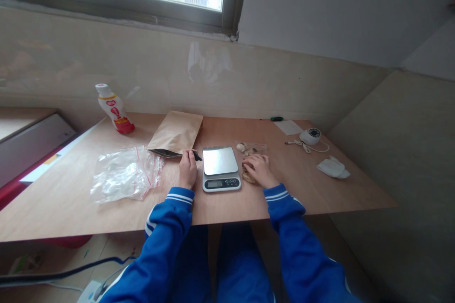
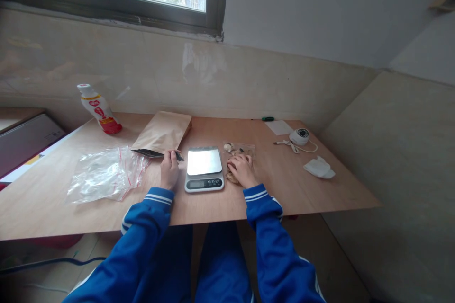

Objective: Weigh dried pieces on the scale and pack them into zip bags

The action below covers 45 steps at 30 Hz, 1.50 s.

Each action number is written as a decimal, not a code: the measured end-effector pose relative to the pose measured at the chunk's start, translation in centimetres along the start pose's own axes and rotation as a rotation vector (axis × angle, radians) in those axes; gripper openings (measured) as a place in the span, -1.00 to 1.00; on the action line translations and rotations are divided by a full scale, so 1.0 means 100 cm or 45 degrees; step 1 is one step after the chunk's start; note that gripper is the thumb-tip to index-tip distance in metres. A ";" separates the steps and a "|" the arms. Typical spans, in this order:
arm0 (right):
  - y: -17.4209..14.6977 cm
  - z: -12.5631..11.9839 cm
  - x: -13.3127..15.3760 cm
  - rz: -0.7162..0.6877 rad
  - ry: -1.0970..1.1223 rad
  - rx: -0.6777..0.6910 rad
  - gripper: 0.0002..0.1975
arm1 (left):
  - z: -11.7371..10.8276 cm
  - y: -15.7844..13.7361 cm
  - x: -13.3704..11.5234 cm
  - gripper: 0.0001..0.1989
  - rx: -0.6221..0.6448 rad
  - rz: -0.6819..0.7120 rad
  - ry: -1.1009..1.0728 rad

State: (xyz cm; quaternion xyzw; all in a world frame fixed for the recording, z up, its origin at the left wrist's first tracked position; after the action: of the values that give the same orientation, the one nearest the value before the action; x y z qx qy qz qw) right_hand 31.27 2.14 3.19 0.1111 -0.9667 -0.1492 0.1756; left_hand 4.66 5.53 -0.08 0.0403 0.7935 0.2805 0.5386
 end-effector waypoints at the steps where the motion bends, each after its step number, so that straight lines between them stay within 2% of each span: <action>1: -0.001 0.000 -0.001 0.010 -0.002 0.002 -0.79 | 0.000 0.000 0.000 -0.71 0.003 0.001 0.000; 8: 0.003 0.008 -0.008 0.040 -0.041 0.055 -0.68 | 0.001 0.000 0.000 -0.70 0.014 0.005 -0.001; 12: 0.005 0.000 -0.006 0.076 -0.030 0.058 -0.77 | 0.001 -0.001 0.001 -0.72 0.008 0.006 0.011; 16: 0.012 -0.020 0.007 0.155 0.005 -0.047 -0.91 | 0.000 -0.001 0.001 -0.72 0.004 0.005 0.017; 18: 0.021 -0.024 0.023 0.160 0.090 -0.138 -0.89 | 0.000 0.000 0.001 -0.73 0.002 0.000 0.017; 20: 0.036 -0.016 0.044 0.145 0.201 -0.159 -0.85 | -0.001 0.000 0.000 -0.73 -0.002 -0.007 0.014; 22: 0.051 0.000 0.066 0.134 0.263 -0.075 -0.83 | -0.002 0.000 0.000 -0.73 -0.010 -0.015 0.013; 26: 0.066 0.028 0.090 0.145 0.202 0.056 -0.80 | -0.003 -0.001 0.002 -0.71 -0.033 -0.029 0.017; 29: 0.055 0.022 0.076 0.142 0.198 -0.055 -0.72 | -0.003 -0.001 0.002 -0.71 -0.025 -0.037 0.014; 32: 0.030 0.005 0.036 0.218 0.235 -0.227 -0.72 | -0.002 -0.001 0.000 -0.72 0.002 -0.042 0.012; 35: 0.001 -0.004 -0.010 0.394 0.166 -0.235 -0.80 | -0.002 -0.001 -0.001 -0.72 0.025 -0.034 0.036; 38: -0.020 0.001 -0.036 0.417 0.207 -0.202 -0.78 | -0.002 -0.001 -0.001 -0.72 0.027 -0.009 0.049; 41: -0.028 0.005 -0.039 0.368 0.344 -0.221 -0.79 | -0.002 -0.001 -0.002 -0.71 0.024 -0.013 0.050; 45: -0.014 -0.001 -0.018 0.326 0.451 -0.288 -0.80 | -0.003 -0.001 -0.002 -0.71 0.015 -0.044 0.050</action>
State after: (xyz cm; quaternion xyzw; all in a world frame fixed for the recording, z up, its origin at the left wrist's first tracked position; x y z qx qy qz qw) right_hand 33.15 1.30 2.30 -0.0084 -0.9042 -0.2112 0.3713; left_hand 4.51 5.29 0.08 0.0242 0.8062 0.2673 0.5273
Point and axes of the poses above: each hand's wrist, its own y-axis towards the middle knuckle, its own z-axis out of the palm, x = y × z, the point moved 2 cm from there along y, towards the middle knuckle, and after that the axes turned 4 degrees about z, right-handed, at the moved point
